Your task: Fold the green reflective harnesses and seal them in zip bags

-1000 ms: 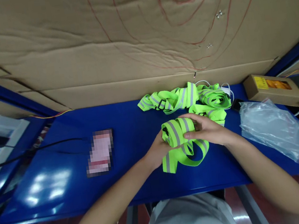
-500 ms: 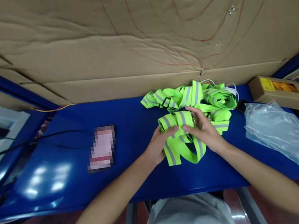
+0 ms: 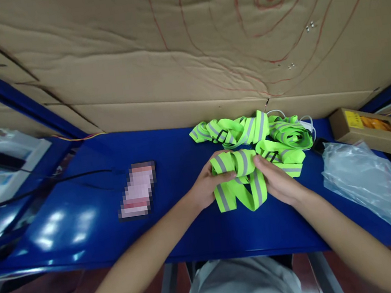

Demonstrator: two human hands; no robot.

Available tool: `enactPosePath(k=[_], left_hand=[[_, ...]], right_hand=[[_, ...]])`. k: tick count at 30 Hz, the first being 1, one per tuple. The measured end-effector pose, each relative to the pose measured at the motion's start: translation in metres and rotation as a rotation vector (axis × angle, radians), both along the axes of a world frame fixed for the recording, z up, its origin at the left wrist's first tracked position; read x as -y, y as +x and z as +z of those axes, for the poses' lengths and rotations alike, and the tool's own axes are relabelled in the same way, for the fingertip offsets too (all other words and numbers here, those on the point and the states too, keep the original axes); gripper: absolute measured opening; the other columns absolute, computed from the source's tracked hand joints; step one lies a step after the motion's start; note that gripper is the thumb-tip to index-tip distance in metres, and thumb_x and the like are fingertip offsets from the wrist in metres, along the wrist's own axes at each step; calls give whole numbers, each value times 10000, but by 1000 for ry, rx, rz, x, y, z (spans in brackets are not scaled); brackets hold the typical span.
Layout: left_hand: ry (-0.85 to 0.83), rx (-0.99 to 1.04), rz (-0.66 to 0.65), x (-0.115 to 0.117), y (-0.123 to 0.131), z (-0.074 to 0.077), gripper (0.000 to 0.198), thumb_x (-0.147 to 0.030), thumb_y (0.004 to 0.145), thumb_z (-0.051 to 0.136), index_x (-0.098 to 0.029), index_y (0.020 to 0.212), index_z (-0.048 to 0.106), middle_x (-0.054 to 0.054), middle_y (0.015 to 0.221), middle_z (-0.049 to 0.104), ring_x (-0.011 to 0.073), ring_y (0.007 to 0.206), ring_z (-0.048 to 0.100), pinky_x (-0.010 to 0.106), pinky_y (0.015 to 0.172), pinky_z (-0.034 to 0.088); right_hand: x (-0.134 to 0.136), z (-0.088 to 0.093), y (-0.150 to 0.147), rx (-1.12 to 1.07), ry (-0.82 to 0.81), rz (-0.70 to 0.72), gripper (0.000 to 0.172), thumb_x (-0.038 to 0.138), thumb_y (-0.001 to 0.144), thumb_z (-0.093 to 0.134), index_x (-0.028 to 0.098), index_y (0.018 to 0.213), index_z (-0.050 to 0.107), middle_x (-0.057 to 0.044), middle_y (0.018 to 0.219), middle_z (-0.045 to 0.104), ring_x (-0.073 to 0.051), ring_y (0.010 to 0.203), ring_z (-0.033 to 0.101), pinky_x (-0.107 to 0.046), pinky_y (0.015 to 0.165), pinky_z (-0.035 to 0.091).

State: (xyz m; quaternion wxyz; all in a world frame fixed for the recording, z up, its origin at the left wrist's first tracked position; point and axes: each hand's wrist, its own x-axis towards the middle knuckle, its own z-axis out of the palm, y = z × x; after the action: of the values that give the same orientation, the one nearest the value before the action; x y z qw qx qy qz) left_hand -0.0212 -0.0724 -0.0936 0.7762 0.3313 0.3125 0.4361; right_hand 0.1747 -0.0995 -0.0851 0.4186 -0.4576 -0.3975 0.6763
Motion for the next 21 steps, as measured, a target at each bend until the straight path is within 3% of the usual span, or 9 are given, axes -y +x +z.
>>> enactPosePath(k=[5, 8, 11, 13, 15, 18, 21], left_hand=[[98, 2, -5, -2, -4, 2, 523, -103, 615, 892, -228, 1082, 695, 39, 1150, 731, 251, 1013, 697, 365, 864, 560], [31, 3, 25, 1, -3, 2, 630, -113, 583, 899, -238, 1158, 674, 24, 1014, 753, 250, 921, 719, 359, 819, 562], [-106, 18, 87, 5, -2, 3, 637, -216, 609, 904, -206, 1198, 662, 49, 961, 769, 280, 896, 739, 403, 833, 573], [-183, 15, 134, 7, 1, 3, 588, -317, 639, 899, -169, 1162, 673, 76, 934, 777, 302, 898, 747, 430, 849, 578], [-220, 8, 192, 10, 3, 4, 570, -392, 650, 891, -153, 1122, 678, 83, 902, 779, 314, 905, 752, 436, 854, 583], [-218, -2, 268, 15, 8, 4, 571, -449, 642, 893, -153, 1082, 682, 79, 885, 778, 320, 946, 750, 424, 859, 587], [-162, -20, 300, 20, 12, 4, 590, -437, 602, 922, -162, 1065, 681, 75, 922, 776, 321, 968, 744, 426, 861, 587]], right_hand=[[3, 9, -5, -146, -112, 61, 599, 643, 974, 521, 287, 1456, 537, -59, 1425, 641, -273, 1360, 568, -473, 1148, 466], [5, -3, -6, -51, -95, 71, 691, 762, 946, 415, 277, 1402, 599, -65, 1371, 679, -281, 1369, 559, -487, 1165, 438], [4, -18, -6, 151, 18, -61, 685, 794, 910, 445, 285, 1303, 678, -53, 1303, 715, -299, 1377, 543, -476, 1173, 423], [4, -24, -5, 263, 63, -126, 608, 758, 907, 508, 275, 1207, 725, -55, 1223, 747, -314, 1314, 589, -462, 1133, 457], [4, -25, -7, 287, 76, -81, 537, 703, 927, 524, 257, 1131, 742, -52, 1123, 773, -313, 1171, 665, -448, 1044, 513], [7, -21, -14, 186, 68, 16, 462, 614, 961, 517, 238, 1128, 727, -30, 1015, 788, -284, 999, 707, -416, 915, 559], [10, -16, -21, 53, -17, 19, 414, 548, 940, 578, 236, 1178, 708, -31, 988, 793, -280, 972, 716, -406, 877, 566]])
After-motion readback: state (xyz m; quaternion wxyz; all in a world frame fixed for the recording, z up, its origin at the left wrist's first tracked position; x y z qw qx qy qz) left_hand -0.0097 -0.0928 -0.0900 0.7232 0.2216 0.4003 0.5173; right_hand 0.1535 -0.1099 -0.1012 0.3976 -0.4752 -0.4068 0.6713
